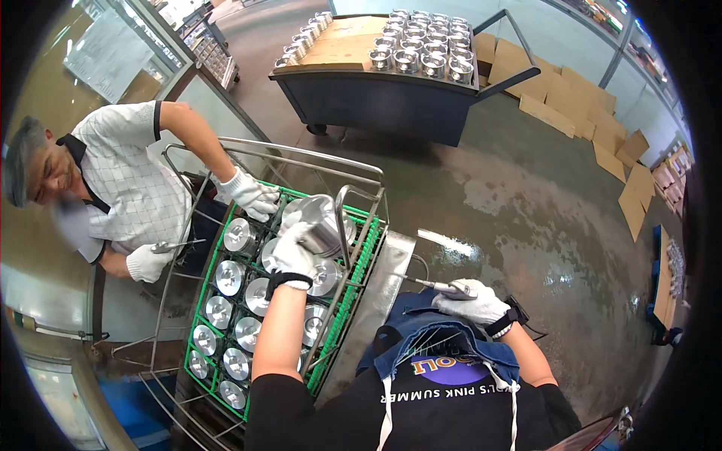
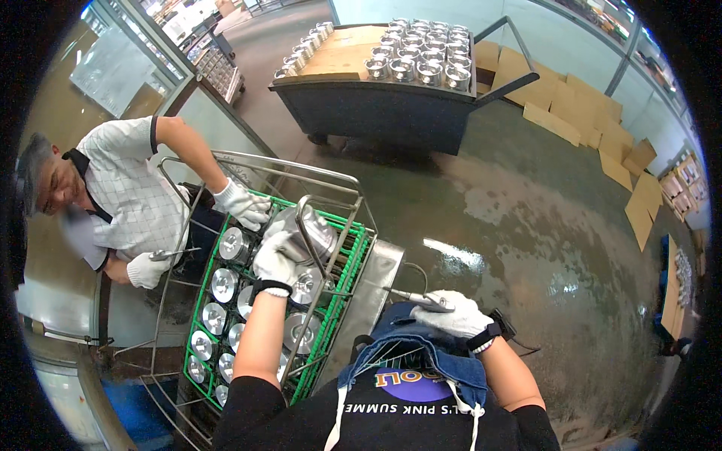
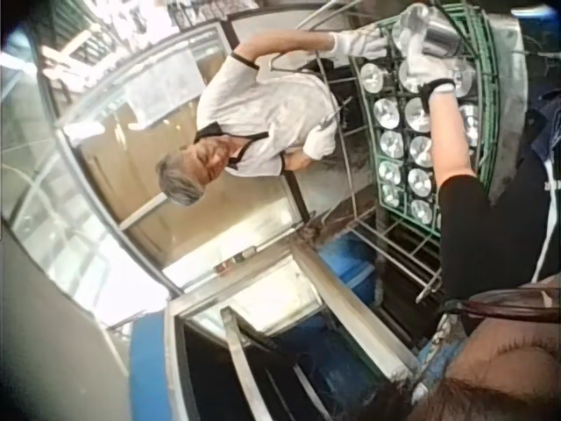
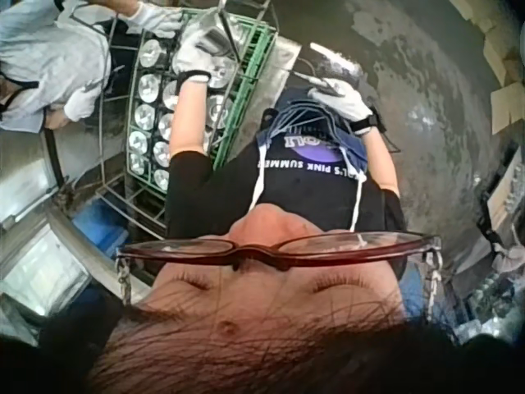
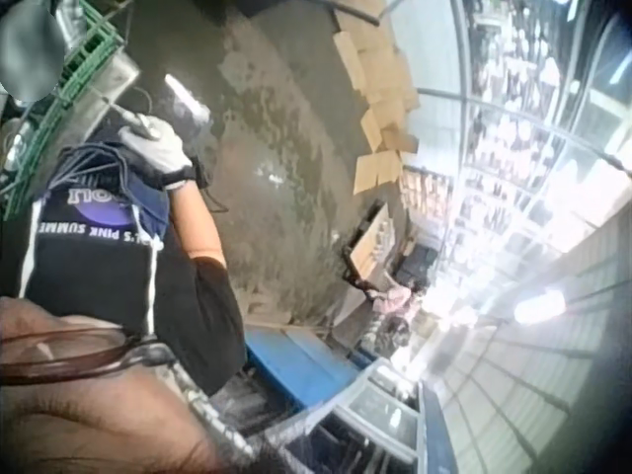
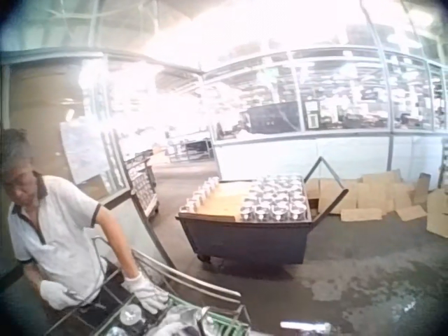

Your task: Operator loads metal engine pistons into a green washing rack, monitors the industrial cleaning machine, and затем unloads the cleaned pistons onto a table.

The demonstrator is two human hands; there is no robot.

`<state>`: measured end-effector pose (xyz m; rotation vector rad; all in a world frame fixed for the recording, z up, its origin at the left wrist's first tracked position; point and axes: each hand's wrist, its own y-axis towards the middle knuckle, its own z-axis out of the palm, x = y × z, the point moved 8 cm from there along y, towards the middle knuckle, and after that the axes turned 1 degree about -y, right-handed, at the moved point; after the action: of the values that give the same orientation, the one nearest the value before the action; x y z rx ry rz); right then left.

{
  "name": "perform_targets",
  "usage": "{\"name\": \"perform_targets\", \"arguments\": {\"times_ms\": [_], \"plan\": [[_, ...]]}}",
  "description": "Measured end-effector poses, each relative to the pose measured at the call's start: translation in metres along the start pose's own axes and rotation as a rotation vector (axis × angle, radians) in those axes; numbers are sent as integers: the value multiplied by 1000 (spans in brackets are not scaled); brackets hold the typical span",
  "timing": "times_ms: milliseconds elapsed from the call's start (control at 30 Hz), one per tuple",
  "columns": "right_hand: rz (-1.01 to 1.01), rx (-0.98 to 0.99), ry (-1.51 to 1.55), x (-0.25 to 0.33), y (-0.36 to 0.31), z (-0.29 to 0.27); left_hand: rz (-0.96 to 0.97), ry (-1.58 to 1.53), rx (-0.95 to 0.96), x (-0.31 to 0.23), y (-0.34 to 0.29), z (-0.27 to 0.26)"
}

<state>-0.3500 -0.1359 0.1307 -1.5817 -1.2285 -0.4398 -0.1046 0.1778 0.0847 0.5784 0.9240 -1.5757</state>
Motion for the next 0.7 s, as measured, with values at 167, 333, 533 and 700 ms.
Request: {"name": "perform_targets", "arguments": {"times_ms": [167, 333, 533, 700], "plan": [[125, -30, -61, -6, -3, -2, -114, 63, 15, 61, 20, 9], [-48, -110, -68, -1, 2, -11, -230, 344, 256, 54, -22, 85], [123, -133, -74, 17, 36, -21, -224, 440, 263, 60, -17, 66], [63, -101, -177, 6, 44, -16, 41, 715, 375, 70, -7, 62]]}}
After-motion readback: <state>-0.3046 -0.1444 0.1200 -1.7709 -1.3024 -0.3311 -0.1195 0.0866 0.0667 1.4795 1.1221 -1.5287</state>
